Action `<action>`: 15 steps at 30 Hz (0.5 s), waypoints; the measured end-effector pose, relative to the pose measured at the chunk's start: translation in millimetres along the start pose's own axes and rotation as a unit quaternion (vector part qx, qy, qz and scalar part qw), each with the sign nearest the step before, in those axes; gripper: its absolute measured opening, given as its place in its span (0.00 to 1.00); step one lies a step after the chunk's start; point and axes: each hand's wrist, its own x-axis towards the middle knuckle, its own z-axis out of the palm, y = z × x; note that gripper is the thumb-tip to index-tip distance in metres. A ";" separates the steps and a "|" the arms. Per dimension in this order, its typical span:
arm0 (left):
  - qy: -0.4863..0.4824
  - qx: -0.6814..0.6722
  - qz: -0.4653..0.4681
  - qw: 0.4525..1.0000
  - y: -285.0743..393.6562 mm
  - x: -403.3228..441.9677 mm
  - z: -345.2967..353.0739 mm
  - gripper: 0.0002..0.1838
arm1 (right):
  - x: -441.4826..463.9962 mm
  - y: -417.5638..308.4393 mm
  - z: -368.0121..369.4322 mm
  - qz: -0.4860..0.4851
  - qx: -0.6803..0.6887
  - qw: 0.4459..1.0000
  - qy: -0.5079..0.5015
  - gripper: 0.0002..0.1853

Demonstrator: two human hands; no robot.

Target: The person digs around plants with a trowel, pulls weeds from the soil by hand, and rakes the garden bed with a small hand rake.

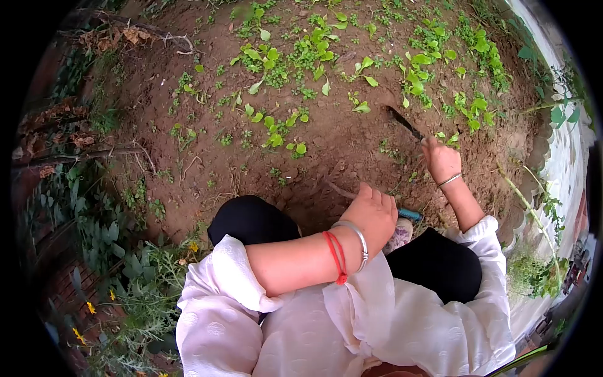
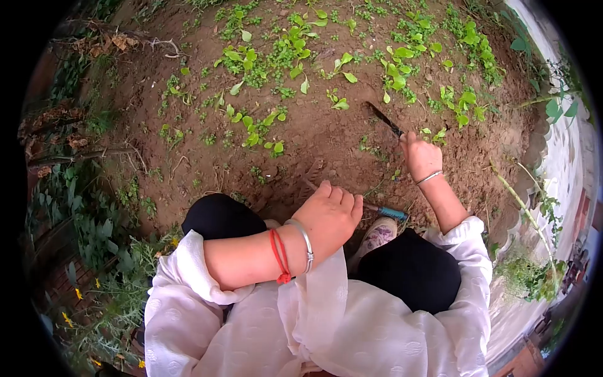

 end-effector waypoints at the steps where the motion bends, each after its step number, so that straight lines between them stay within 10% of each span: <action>1: -0.012 -0.007 0.009 1.000 0.2 -1.8 -3.7 0.27 | 2.7 1.5 -19.0 -0.013 0.025 0.999 0.044 0.15; 11: 0.048 -0.030 0.034 0.998 0.9 -6.0 -10.7 0.11 | 65.2 -90.5 9.6 0.024 0.391 0.878 -0.274 0.23; 15: 0.046 -0.024 0.066 0.996 -3.5 -10.6 -13.1 0.10 | 66.8 -124.5 49.7 0.023 0.380 0.909 -0.172 0.21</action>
